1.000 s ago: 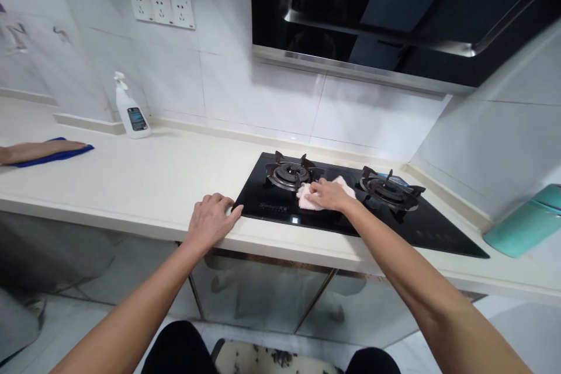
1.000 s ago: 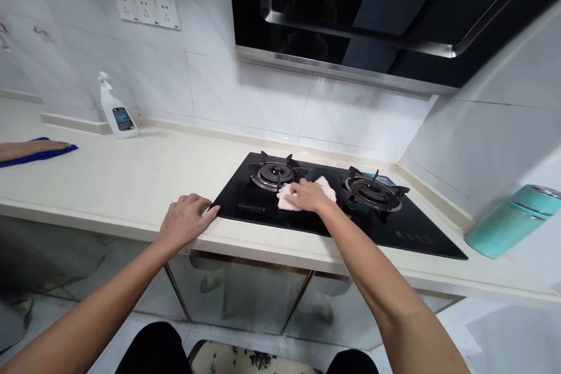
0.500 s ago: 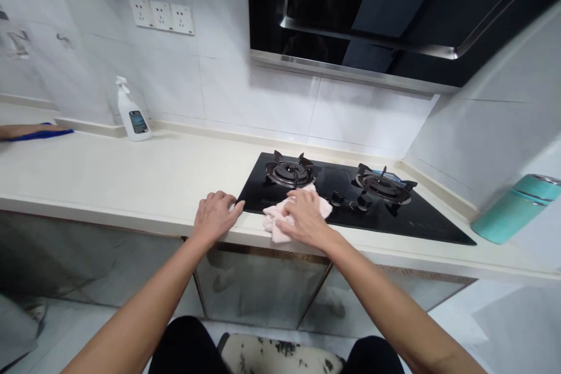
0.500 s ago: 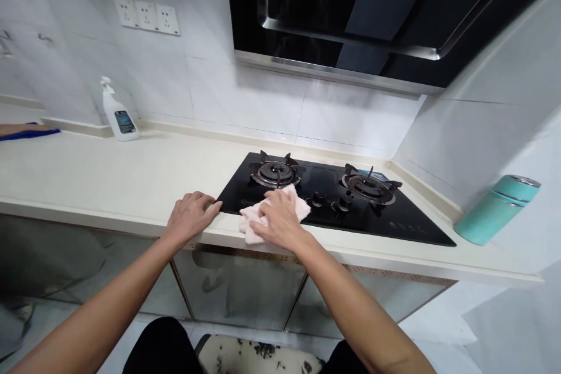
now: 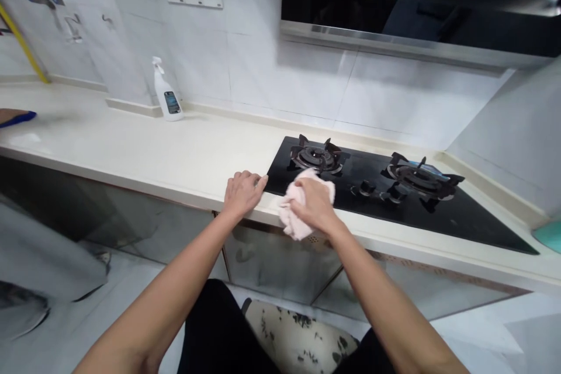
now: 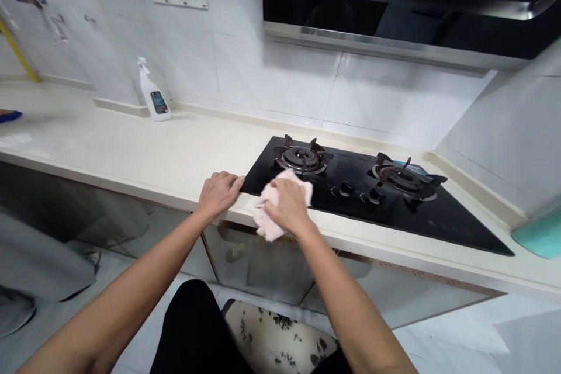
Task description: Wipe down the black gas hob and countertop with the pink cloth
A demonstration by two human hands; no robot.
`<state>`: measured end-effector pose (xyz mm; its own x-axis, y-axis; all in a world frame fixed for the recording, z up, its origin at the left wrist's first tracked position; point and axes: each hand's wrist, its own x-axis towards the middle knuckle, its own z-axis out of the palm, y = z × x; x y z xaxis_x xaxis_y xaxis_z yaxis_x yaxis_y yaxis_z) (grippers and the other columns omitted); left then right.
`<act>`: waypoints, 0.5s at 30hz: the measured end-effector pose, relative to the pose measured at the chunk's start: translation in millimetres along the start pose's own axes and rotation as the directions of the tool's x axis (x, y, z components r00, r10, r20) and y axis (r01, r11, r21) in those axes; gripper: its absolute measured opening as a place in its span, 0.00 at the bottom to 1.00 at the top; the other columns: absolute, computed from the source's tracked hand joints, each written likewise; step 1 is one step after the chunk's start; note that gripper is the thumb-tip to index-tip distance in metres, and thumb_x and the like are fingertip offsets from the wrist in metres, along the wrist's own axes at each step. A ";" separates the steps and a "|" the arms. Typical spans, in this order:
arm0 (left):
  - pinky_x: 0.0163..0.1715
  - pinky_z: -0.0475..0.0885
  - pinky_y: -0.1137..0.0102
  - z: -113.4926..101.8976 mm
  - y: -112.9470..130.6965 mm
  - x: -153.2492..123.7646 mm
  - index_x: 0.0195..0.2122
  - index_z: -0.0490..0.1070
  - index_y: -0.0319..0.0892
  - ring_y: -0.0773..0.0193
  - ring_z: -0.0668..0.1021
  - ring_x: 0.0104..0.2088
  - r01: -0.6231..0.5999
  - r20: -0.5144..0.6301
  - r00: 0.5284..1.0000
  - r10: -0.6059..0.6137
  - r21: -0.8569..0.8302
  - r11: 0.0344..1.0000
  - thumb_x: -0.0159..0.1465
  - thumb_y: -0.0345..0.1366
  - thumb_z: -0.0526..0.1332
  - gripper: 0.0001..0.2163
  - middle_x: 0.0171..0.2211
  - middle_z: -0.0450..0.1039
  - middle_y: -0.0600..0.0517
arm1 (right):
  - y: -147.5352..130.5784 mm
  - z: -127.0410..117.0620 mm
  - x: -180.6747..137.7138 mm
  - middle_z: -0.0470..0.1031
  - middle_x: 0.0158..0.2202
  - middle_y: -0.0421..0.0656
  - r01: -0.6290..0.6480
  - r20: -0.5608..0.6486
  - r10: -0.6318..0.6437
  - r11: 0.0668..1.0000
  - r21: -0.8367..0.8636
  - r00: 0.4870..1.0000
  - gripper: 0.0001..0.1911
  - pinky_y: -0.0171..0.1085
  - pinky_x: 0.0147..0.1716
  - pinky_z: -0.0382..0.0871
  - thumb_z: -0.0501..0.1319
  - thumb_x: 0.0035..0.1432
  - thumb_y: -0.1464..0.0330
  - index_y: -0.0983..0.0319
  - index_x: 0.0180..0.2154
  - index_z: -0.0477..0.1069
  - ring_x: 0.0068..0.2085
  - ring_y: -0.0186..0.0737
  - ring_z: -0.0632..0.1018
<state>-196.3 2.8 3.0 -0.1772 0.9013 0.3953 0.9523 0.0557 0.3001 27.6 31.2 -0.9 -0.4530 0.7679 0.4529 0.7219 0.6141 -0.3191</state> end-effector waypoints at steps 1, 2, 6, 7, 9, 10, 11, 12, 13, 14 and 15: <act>0.55 0.68 0.55 -1.0 -1.7 1.4 0.46 0.83 0.45 0.46 0.75 0.56 0.014 0.001 1.000 -0.014 -0.010 1.000 0.75 0.52 0.46 0.26 0.51 0.80 0.41 | -16.1 7.3 7.4 0.76 0.58 0.53 0.081 0.034 -0.083 0.996 0.041 0.996 0.27 0.53 0.61 0.62 0.64 0.59 0.63 0.61 0.59 0.70 0.59 0.56 0.74; 0.54 0.68 0.57 -2.1 -3.9 3.1 0.45 0.82 0.45 0.46 0.75 0.56 0.032 0.008 0.999 -0.032 -0.025 0.999 0.75 0.52 0.46 0.26 0.51 0.80 0.41 | -31.2 14.5 13.5 0.75 0.60 0.53 0.155 0.060 -0.160 0.985 0.075 0.985 0.31 0.52 0.62 0.61 0.65 0.59 0.62 0.62 0.62 0.67 0.61 0.56 0.73; 0.47 0.70 0.63 -5.2 -14.4 11.9 0.42 0.81 0.44 0.52 0.79 0.51 0.109 0.048 0.993 -0.104 -0.118 0.987 0.75 0.50 0.44 0.26 0.48 0.82 0.43 | -71.3 35.5 20.1 0.71 0.65 0.56 0.320 0.068 -0.326 0.944 0.077 0.943 0.45 0.54 0.67 0.56 0.69 0.60 0.56 0.67 0.71 0.55 0.65 0.56 0.69; 0.46 0.71 0.64 -5.2 -16.7 14.3 0.41 0.81 0.45 0.53 0.80 0.50 0.121 0.053 0.992 -0.114 -0.134 0.984 0.74 0.51 0.44 0.26 0.48 0.82 0.44 | -75.4 37.5 17.1 0.70 0.66 0.57 0.332 0.051 -0.334 0.942 0.047 0.941 0.45 0.54 0.68 0.54 0.69 0.61 0.56 0.67 0.71 0.55 0.66 0.56 0.68; 0.44 0.71 0.65 -3.7 -19.7 18.3 0.41 0.81 0.45 0.52 0.80 0.49 0.132 0.058 0.990 -0.125 -0.141 0.981 0.73 0.53 0.44 0.27 0.48 0.83 0.44 | -77.5 37.4 7.3 0.68 0.67 0.58 0.329 0.033 -0.328 0.944 -0.024 0.944 0.41 0.56 0.68 0.54 0.71 0.61 0.58 0.67 0.68 0.60 0.67 0.58 0.66; 0.44 0.71 0.64 -2.5 -20.5 19.8 0.41 0.81 0.45 0.51 0.80 0.50 0.138 0.062 0.990 -0.130 -0.132 0.982 0.73 0.54 0.44 0.28 0.48 0.83 0.44 | -76.1 35.4 1.1 0.67 0.68 0.58 0.320 0.035 -0.319 0.946 -0.057 0.947 0.40 0.56 0.67 0.56 0.73 0.60 0.60 0.67 0.66 0.62 0.67 0.59 0.66; 0.44 0.71 0.63 -1.0 -20.8 20.8 0.42 0.82 0.45 0.50 0.80 0.50 0.142 0.065 0.989 -0.135 -0.118 0.983 0.72 0.55 0.44 0.28 0.49 0.83 0.43 | -73.0 32.5 -5.5 0.66 0.68 0.58 0.309 0.040 -0.307 0.947 -0.085 0.951 0.39 0.57 0.65 0.58 0.74 0.59 0.61 0.66 0.65 0.64 0.67 0.60 0.66; 0.45 0.71 0.62 0.5 -20.9 21.3 0.43 0.82 0.45 0.49 0.80 0.51 0.147 0.064 0.988 -0.141 -0.102 0.984 0.72 0.55 0.43 0.29 0.50 0.82 0.42 | -68.4 28.9 -12.2 0.66 0.68 0.58 0.298 0.043 -0.295 0.949 -0.107 0.955 0.39 0.57 0.63 0.60 0.76 0.57 0.61 0.65 0.65 0.65 0.66 0.60 0.67; 0.46 0.71 0.62 1.8 -20.7 21.5 0.44 0.82 0.44 0.48 0.80 0.52 0.149 0.059 0.988 -0.145 -0.085 0.985 0.72 0.55 0.43 0.30 0.51 0.82 0.41 | -62.1 24.6 -19.1 0.66 0.68 0.58 0.290 0.042 -0.287 0.949 -0.121 0.957 0.40 0.56 0.61 0.62 0.77 0.56 0.62 0.63 0.65 0.65 0.64 0.60 0.68; 0.47 0.71 0.61 2.9 -20.4 21.5 0.45 0.82 0.44 0.47 0.79 0.52 0.149 0.055 0.988 -0.145 -0.069 0.986 0.72 0.55 0.43 0.30 0.52 0.81 0.41 | -53.8 19.8 -26.1 0.67 0.68 0.57 0.286 0.035 -0.284 0.949 -0.129 0.958 0.40 0.56 0.60 0.63 0.77 0.55 0.62 0.62 0.65 0.65 0.63 0.59 0.69; 0.48 0.71 0.60 3.6 -20.0 21.4 0.45 0.82 0.44 0.46 0.79 0.53 0.146 0.049 0.988 -0.143 -0.055 0.988 0.71 0.55 0.43 0.30 0.52 0.81 0.40 | -43.4 14.3 -33.5 0.67 0.67 0.57 0.281 0.022 -0.281 0.951 -0.131 0.959 0.41 0.55 0.59 0.63 0.77 0.55 0.61 0.61 0.65 0.65 0.62 0.58 0.70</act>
<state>-218.3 22.6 2.4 -0.2997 0.9038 0.3054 0.9011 0.1631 0.4017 3.9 -18.5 -14.1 -0.6488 0.5681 0.5063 0.6272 0.7760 -0.0670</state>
